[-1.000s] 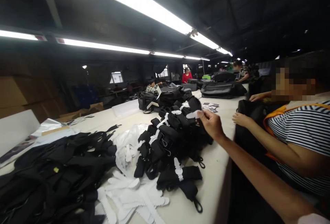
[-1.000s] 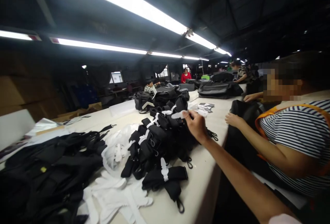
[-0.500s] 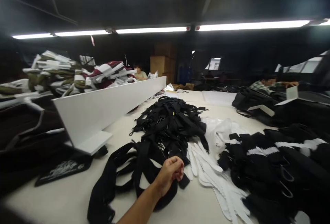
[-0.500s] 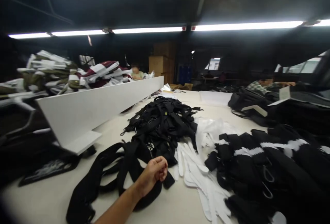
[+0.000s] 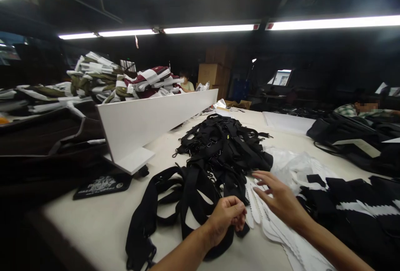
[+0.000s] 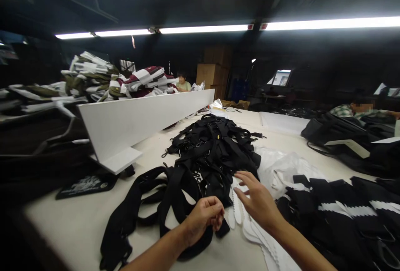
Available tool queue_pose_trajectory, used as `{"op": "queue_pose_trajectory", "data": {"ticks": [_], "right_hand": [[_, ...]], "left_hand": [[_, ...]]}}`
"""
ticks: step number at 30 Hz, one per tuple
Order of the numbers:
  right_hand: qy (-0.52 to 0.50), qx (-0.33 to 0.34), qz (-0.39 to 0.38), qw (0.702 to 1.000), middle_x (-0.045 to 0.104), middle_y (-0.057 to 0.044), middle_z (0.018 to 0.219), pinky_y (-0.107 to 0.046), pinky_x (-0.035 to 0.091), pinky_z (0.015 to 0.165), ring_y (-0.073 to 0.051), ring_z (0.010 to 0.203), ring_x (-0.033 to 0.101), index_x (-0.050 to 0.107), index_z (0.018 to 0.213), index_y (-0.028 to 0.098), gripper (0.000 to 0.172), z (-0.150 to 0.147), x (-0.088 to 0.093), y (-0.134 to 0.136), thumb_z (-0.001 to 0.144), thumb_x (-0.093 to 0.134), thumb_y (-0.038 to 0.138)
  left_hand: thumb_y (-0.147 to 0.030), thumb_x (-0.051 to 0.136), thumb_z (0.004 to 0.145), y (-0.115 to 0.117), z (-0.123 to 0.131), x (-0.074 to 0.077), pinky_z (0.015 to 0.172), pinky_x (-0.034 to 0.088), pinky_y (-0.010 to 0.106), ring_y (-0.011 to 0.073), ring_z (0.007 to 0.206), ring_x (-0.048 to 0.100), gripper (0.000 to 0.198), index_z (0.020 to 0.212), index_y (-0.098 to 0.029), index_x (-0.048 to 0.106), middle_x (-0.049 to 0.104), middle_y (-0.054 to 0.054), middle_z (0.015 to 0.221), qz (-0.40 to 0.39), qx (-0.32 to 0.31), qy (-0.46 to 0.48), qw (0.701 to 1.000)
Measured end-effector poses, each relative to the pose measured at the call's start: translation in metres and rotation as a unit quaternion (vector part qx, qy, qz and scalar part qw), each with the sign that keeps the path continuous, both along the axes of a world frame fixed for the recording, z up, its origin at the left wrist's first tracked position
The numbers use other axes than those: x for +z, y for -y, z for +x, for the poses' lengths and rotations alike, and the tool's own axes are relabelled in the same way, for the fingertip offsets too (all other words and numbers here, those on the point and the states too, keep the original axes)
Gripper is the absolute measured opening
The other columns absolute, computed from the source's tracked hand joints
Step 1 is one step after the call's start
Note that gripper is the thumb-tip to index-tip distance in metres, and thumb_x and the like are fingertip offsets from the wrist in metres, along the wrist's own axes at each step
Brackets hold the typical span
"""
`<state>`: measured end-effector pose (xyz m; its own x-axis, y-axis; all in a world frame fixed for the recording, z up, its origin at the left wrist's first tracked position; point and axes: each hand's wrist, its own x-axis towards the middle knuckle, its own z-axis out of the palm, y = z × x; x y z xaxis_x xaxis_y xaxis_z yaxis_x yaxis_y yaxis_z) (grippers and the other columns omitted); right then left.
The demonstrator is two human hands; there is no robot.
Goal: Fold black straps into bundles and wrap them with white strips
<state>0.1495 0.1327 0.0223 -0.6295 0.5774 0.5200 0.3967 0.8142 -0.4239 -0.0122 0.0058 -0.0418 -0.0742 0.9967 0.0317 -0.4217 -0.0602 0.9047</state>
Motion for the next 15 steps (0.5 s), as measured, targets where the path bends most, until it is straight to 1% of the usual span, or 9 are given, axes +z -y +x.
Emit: {"op": "queue_pose_trajectory", "data": {"ticks": [2, 4, 6, 7, 8, 9, 11, 13, 15], "right_hand": [[0.061, -0.022, 0.001, 0.998, 0.052, -0.011, 0.137, -0.037, 0.053, 0.09, -0.025, 0.109, 0.061, 0.061, 0.122, 0.02, 0.037, -0.053, -0.006, -0.018, 0.087, 0.057, 0.031], [0.079, -0.059, 0.01, 0.995, 0.055, -0.013, 0.134, -0.039, 0.045, 0.099, -0.028, 0.119, 0.054, 0.065, 0.115, 0.017, 0.034, -0.101, -0.008, -0.038, 0.082, 0.063, 0.025], [0.077, -0.075, 0.001, 0.994, 0.064, -0.016, 0.115, -0.041, 0.045, 0.094, -0.031, 0.112, 0.057, 0.069, 0.094, 0.014, 0.019, -0.136, -0.003, -0.055, 0.076, 0.068, 0.021], [0.071, -0.076, -0.009, 0.995, 0.067, -0.016, 0.102, -0.04, 0.047, 0.088, -0.031, 0.102, 0.06, 0.069, 0.082, 0.013, 0.01, -0.149, 0.002, -0.06, 0.075, 0.068, 0.019], [0.061, -0.076, -0.018, 0.995, 0.068, -0.014, 0.089, -0.038, 0.048, 0.082, -0.03, 0.093, 0.063, 0.067, 0.072, 0.013, 0.007, -0.159, 0.008, -0.064, 0.075, 0.068, 0.019], [0.045, -0.074, -0.027, 0.996, 0.067, -0.012, 0.079, -0.037, 0.048, 0.077, -0.028, 0.085, 0.063, 0.065, 0.067, 0.012, 0.013, -0.165, 0.017, -0.065, 0.078, 0.065, 0.02], [-0.003, -0.058, -0.037, 0.998, 0.066, -0.01, 0.075, -0.033, 0.048, 0.073, -0.025, 0.08, 0.064, 0.065, 0.072, 0.012, 0.021, -0.171, 0.04, -0.058, 0.086, 0.058, 0.026], [-0.061, -0.029, -0.034, 0.997, 0.069, -0.009, 0.085, -0.031, 0.049, 0.074, -0.022, 0.085, 0.065, 0.067, 0.09, 0.012, 0.03, -0.168, 0.072, -0.039, 0.094, 0.049, 0.035], [-0.148, 0.03, -0.031, 0.988, 0.069, -0.008, 0.093, -0.03, 0.05, 0.077, -0.02, 0.088, 0.065, 0.066, 0.105, 0.014, 0.037, -0.157, 0.111, -0.008, 0.097, 0.044, 0.042]], "left_hand": [[-0.052, 0.071, 0.073, -0.001, -0.002, -0.001, 0.044, 0.032, 0.021, 0.0096, 0.044, 0.047, 0.042, 0.075, -0.012, 0.057, 0.054, 0.003, 0.058, -0.002, 0.0, 0.002, 1.0], [-0.053, 0.071, 0.071, -0.001, -0.005, -0.001, 0.043, 0.032, 0.021, 0.01, 0.044, 0.048, 0.043, 0.075, -0.012, 0.057, 0.055, 0.003, 0.058, -0.004, 0.001, 0.005, 1.0], [-0.055, 0.072, 0.068, -0.003, -0.008, 0.0, 0.042, 0.031, 0.021, 0.0103, 0.043, 0.047, 0.045, 0.074, -0.013, 0.057, 0.055, 0.003, 0.057, -0.008, 0.011, 0.008, 1.0], [-0.056, 0.071, 0.067, -0.004, -0.01, 0.0, 0.041, 0.031, 0.021, 0.0102, 0.042, 0.047, 0.046, 0.073, -0.013, 0.057, 0.054, 0.003, 0.057, -0.011, 0.018, 0.01, 1.0], [-0.057, 0.071, 0.066, -0.004, -0.011, 0.001, 0.041, 0.03, 0.022, 0.01, 0.041, 0.046, 0.046, 0.073, -0.013, 0.056, 0.054, 0.003, 0.056, -0.013, 0.026, 0.013, 0.999], [-0.058, 0.071, 0.065, -0.005, -0.012, 0.001, 0.041, 0.03, 0.022, 0.0098, 0.041, 0.045, 0.047, 0.072, -0.013, 0.056, 0.053, 0.002, 0.055, -0.016, 0.033, 0.016, 0.999], [-0.059, 0.071, 0.064, -0.006, -0.013, 0.003, 0.042, 0.03, 0.022, 0.0096, 0.041, 0.044, 0.048, 0.072, -0.014, 0.056, 0.053, 0.002, 0.055, -0.019, 0.041, 0.022, 0.999], [-0.059, 0.072, 0.063, -0.005, -0.014, 0.005, 0.043, 0.03, 0.023, 0.0096, 0.041, 0.044, 0.049, 0.072, -0.013, 0.056, 0.052, 0.002, 0.055, -0.019, 0.041, 0.025, 0.999], [-0.059, 0.073, 0.062, -0.003, -0.015, 0.006, 0.043, 0.029, 0.024, 0.0097, 0.042, 0.045, 0.05, 0.072, -0.013, 0.056, 0.053, 0.002, 0.056, -0.014, 0.036, 0.026, 0.999]]}}
